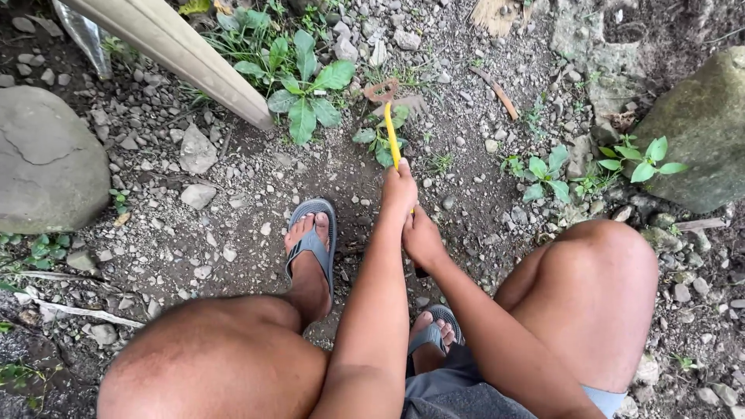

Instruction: The recorder uses a small handheld rake to clear weeds and debris from a rocky outdoor area.

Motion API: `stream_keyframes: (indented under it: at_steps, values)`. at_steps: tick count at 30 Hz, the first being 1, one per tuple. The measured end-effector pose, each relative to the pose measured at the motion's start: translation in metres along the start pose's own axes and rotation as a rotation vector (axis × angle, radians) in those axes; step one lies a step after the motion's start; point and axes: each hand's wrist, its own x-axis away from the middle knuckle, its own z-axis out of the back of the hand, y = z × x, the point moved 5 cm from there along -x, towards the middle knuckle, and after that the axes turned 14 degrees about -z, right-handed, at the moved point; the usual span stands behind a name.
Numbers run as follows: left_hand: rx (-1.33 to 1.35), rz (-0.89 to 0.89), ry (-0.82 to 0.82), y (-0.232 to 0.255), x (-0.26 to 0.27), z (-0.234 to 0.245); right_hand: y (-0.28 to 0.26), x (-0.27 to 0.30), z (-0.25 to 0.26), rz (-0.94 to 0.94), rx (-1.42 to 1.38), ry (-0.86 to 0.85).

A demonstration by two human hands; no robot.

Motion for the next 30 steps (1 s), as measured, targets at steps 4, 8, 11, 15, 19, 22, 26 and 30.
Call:
stream_keyframes:
  at_steps: [4, 8, 11, 15, 19, 22, 26, 30]
  values:
    - [0.036, -0.003, 0.027, 0.008, 0.008, -0.004, -0.021, 0.02, 0.021, -0.056, 0.044, 0.043]
    - [0.009, -0.055, 0.031, 0.009, 0.01, -0.006, -0.026, 0.031, 0.029, -0.135, 0.109, 0.019]
    - [0.016, -0.033, -0.001, 0.014, 0.015, 0.003, -0.034, 0.038, 0.03, -0.157, 0.125, 0.023]
    - [0.018, -0.006, -0.036, 0.019, 0.014, 0.006, -0.032, 0.033, 0.024, -0.179, 0.1, -0.005]
    - [0.023, -0.024, -0.002, 0.018, 0.017, -0.002, -0.029, 0.034, 0.033, -0.151, 0.169, 0.05]
    - [0.002, -0.037, 0.005, 0.019, 0.019, -0.016, -0.028, 0.04, 0.048, -0.165, 0.201, 0.049]
    - [-0.018, -0.041, -0.018, 0.028, 0.031, -0.027, -0.023, 0.047, 0.061, -0.231, 0.204, 0.046]
    - [-0.035, -0.111, -0.01, 0.035, 0.032, -0.027, -0.024, 0.051, 0.067, -0.252, 0.193, 0.041]
